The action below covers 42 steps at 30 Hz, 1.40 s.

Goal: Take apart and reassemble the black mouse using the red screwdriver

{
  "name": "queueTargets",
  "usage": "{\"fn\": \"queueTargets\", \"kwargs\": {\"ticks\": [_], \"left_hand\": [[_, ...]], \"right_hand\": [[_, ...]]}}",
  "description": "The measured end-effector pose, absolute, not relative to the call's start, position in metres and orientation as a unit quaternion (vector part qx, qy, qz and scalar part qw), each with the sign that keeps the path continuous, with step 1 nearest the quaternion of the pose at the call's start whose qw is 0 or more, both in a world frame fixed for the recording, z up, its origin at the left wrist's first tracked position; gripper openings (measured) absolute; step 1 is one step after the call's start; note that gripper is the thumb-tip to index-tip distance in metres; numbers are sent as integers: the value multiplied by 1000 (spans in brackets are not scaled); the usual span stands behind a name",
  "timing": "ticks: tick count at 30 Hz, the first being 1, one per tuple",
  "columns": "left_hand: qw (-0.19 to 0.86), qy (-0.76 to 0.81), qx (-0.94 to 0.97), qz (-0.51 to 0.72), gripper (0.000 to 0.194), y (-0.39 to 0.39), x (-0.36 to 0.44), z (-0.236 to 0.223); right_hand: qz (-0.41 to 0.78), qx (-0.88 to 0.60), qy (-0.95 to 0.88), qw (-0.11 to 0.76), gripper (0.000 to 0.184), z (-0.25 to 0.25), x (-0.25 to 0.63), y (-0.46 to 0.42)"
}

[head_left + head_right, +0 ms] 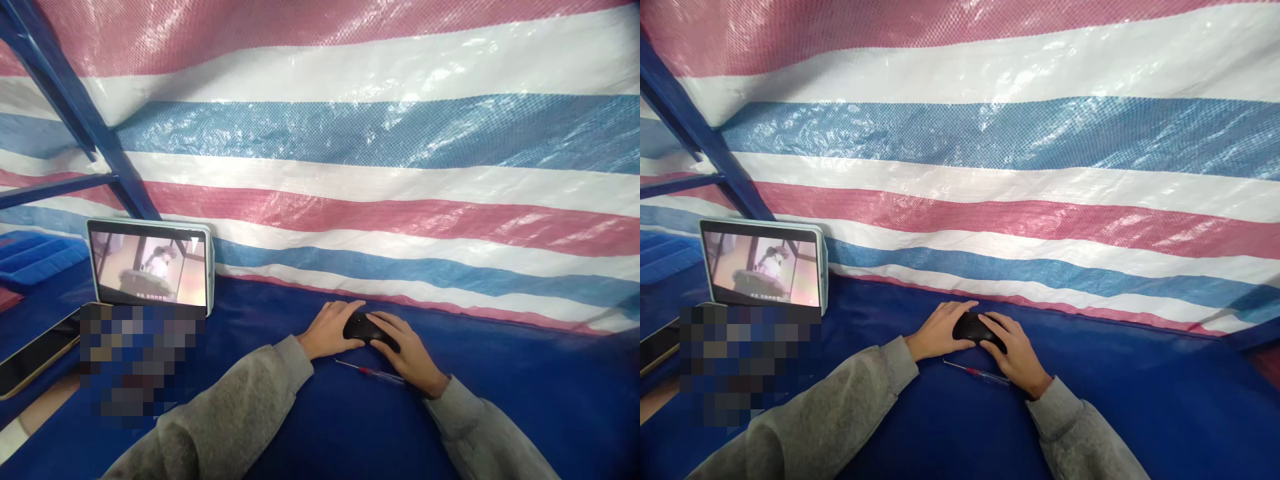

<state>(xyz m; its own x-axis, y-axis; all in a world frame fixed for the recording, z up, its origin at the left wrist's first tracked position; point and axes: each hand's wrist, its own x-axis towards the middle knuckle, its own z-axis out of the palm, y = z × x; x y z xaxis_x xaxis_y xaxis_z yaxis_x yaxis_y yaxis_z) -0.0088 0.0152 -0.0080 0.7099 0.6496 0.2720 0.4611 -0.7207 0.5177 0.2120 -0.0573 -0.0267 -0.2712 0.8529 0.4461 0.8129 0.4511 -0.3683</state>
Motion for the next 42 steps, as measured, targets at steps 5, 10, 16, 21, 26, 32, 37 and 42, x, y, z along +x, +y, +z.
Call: {"fn": "queueTargets", "kwargs": {"ticks": [5,10,16,21,26,32,37,42], "left_hand": [[215,307,902,213,81,15,-9,-6],[196,311,900,233,79,14,-8,-8],[188,346,870,295,61,13,-7,-8],[156,349,865,326,39,13,-9,-5],[100,238,920,294,43,12,-10,-8],[109,251,921,278,42,13,-10,-10],[137,266,911,284,42,14,-10,-10],[162,275,906,280,35,14,-11,-8]], "right_hand": [[54,-529,-793,299,45,-26,210,-58],[74,-534,-782,312,46,-25,210,-58],[90,-537,-756,363,49,-23,212,-57],[102,-597,-699,379,43,-21,212,-57],[102,-610,-701,356,40,-20,208,-56],[11,-623,-678,389,35,-3,204,-60],[108,-616,-761,172,26,47,200,-73],[177,-587,-787,-65,29,62,189,-86]]}}
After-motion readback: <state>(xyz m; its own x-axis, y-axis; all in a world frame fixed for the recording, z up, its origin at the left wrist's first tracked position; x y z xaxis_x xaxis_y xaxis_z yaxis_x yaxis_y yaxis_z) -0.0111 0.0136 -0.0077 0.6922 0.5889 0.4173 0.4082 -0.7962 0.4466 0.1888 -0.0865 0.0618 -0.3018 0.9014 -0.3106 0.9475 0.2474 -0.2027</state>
